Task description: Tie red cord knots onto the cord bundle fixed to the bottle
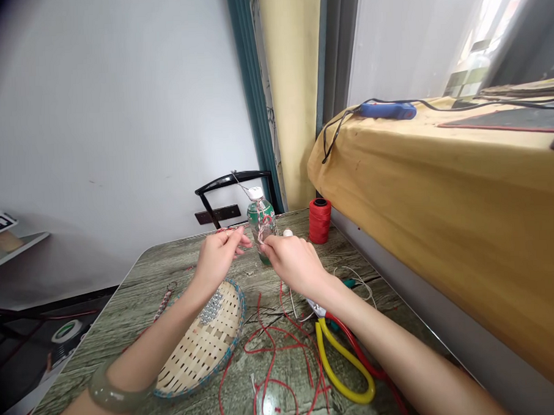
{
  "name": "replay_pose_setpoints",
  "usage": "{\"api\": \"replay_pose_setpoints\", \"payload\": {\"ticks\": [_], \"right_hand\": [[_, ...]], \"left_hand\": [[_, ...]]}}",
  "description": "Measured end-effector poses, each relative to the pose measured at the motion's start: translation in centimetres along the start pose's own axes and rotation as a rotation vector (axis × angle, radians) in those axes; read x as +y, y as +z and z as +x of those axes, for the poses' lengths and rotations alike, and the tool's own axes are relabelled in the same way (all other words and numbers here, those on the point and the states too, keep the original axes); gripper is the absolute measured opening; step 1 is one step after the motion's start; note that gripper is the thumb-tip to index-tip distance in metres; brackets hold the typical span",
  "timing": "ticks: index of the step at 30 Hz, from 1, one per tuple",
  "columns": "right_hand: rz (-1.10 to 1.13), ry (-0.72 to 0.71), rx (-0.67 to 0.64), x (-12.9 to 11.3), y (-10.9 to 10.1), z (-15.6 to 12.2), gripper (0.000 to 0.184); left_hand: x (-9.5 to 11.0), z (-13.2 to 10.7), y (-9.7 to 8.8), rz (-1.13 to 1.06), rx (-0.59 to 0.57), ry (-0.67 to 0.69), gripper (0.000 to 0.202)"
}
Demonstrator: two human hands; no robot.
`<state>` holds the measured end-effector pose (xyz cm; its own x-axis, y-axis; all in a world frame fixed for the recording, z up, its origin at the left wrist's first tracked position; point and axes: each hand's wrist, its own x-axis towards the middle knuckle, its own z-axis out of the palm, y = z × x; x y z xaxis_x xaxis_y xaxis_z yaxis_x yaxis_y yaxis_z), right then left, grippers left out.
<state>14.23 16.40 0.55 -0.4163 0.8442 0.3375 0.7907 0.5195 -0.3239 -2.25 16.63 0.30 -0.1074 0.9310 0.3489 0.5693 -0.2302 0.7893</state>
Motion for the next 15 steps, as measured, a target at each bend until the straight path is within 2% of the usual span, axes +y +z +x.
{"api": "replay_pose_setpoints", "payload": {"ticks": [3,6,8,12,15], "right_hand": [[-0.016,0.007,-0.007,-0.2,0.2,-0.6,0.029],[-0.021,-0.012,-0.014,-0.4,0.4,-0.9,0.027],[-0.02,-0.036,-0.018,-0.4,0.5,-0.9,0.025],[-0.035,-0.063,0.001,-0.4,0.0,-0.7,0.026],[-0.066,-0.072,0.056,-0.5,-0.9,-0.1,0.026]], "left_hand": [[0.4,0.0,0.6,0.003,-0.043,0.017,0.039],[1.3,0.0,1.4,-0.002,-0.093,0.058,0.025],[1.8,0.1,1.7,0.015,-0.084,0.09,0.015],[2.7,0.3,1.4,0.152,0.061,0.184,0.011],[3.3,0.8,0.9,0.274,0.166,0.31,0.013]]}}
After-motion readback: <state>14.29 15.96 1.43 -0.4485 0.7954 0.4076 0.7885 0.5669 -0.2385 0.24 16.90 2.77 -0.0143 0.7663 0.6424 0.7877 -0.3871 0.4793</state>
